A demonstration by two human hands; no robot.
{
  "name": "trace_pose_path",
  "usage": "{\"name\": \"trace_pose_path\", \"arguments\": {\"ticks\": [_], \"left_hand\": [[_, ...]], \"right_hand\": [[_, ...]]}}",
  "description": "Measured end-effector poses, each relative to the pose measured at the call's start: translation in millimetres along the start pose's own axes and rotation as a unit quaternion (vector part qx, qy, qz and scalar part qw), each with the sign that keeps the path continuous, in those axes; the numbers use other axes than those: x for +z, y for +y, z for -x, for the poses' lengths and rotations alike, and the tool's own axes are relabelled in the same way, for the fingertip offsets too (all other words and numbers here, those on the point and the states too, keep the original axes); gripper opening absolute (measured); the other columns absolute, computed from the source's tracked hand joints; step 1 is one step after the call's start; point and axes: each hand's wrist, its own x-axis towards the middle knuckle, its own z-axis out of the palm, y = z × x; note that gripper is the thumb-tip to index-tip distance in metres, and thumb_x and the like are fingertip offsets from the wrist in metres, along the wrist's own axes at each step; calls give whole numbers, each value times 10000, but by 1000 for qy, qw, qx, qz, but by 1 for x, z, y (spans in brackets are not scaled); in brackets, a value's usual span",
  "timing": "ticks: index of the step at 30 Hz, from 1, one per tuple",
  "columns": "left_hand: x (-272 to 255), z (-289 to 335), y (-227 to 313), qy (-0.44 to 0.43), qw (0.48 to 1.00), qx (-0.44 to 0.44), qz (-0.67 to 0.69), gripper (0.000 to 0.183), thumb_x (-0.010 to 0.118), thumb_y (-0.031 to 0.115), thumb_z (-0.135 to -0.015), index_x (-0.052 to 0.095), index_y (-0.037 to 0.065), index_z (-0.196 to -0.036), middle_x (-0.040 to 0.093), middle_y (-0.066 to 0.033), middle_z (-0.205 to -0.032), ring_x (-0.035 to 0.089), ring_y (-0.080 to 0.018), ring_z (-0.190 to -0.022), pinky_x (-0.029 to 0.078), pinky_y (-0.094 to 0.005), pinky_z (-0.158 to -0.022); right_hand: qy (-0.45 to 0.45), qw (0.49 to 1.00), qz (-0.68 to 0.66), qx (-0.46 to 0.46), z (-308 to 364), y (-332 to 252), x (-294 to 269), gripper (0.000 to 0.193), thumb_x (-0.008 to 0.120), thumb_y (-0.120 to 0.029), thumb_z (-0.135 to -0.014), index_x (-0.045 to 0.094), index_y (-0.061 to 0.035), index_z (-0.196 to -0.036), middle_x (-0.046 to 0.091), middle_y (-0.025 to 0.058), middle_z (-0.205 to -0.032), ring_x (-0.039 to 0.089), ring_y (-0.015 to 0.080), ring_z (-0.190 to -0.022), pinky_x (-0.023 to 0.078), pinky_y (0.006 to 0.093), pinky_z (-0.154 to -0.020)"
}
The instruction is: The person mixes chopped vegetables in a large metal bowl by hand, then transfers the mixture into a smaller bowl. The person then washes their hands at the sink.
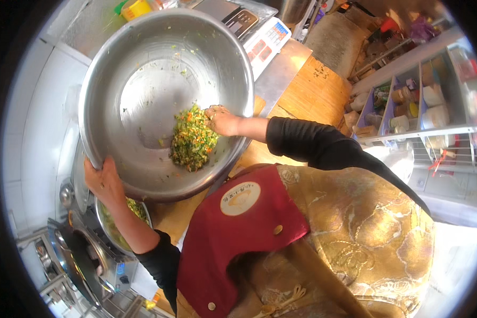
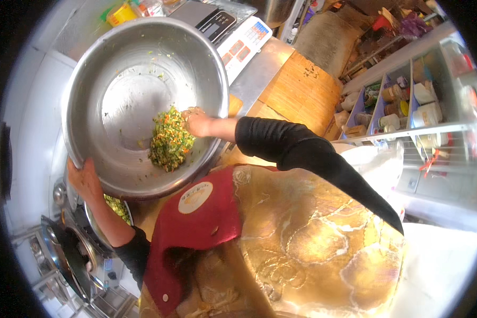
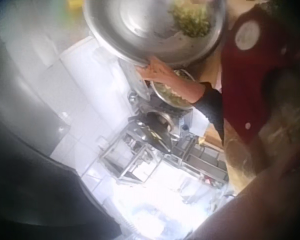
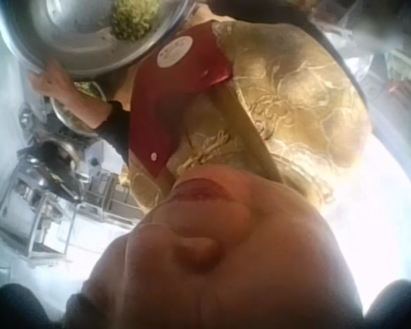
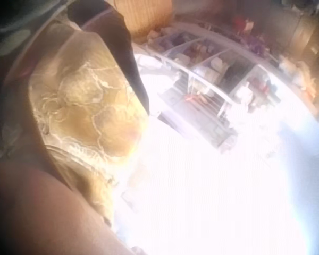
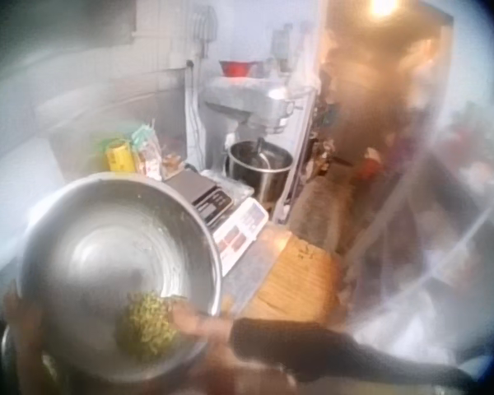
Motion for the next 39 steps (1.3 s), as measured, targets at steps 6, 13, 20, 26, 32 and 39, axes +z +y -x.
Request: {"name": "trace_pose_path", "arguments": {"ticks": [6, 13, 20, 26, 32, 39], "left_hand": [[1, -3, -12, -9, 997, -28, 65, 275, 539, 24, -761, 617, -22, -1021, 617, -40, -827, 538, -128, -726, 434, -269, -682], [-7, 1, -21, -1, 941, -256, 224, 422, 541, 41, -736, 575, -22, -1152, 609, -109, -966, 575, -213, -834, 443, -318, -762], [-28, -14, 28, -19, 985, -125, 121, 333, 577, 97, -706, 627, -9, -1018, 625, -93, -882, 565, -169, -801, 442, -288, -743], [-141, -30, 99, 123, 984, -92, -88, 470, 620, 311, -743, 629, 80, -1152, 639, -101, -1035, 575, -236, -1030, 375, -424, -959], [-201, 24, 143, 204, 969, 92, -104, 369, 601, 150, -698, 632, -6, -1031, 632, -91, -866, 567, -176, -810, 455, -321, -763], [-231, 35, 111, 274, 957, -54, -79, 49, 511, -19, -717, 494, 26, -728, 422, 54, -671, 340, -32, -616, 273, -183, -560]], "right_hand": [[325, 944, -16, -60, -73, 34, -3, 411, 389, -345, -970, 665, -42, -1006, 648, 221, -1007, 641, 344, -881, 504, 420, -842], [45, 978, -187, -78, -34, -44, 52, 301, 469, -268, -961, 628, -54, -1101, 635, 160, -1066, 586, 305, -1031, 457, 399, -936], [220, 952, -152, -151, -66, 17, -4, 311, 472, -224, -940, 604, -109, -1197, 609, 141, -1177, 601, 254, -1031, 465, 346, -928], [200, 901, -340, -178, -72, -75, -69, 376, 568, -343, -904, 602, -78, -1169, 609, 150, -1125, 583, 277, -1068, 453, 385, -925], [309, 756, -297, -495, -92, -280, -74, 339, 686, -328, -819, 638, -85, -1050, 583, 125, -1100, 559, 294, -1043, 434, 406, -938], [224, 770, -156, -577, -45, -419, 15, 330, 624, -286, -745, 656, -152, -1045, 547, 86, -1202, 379, 341, -1252, 205, 620, -1078]]}}
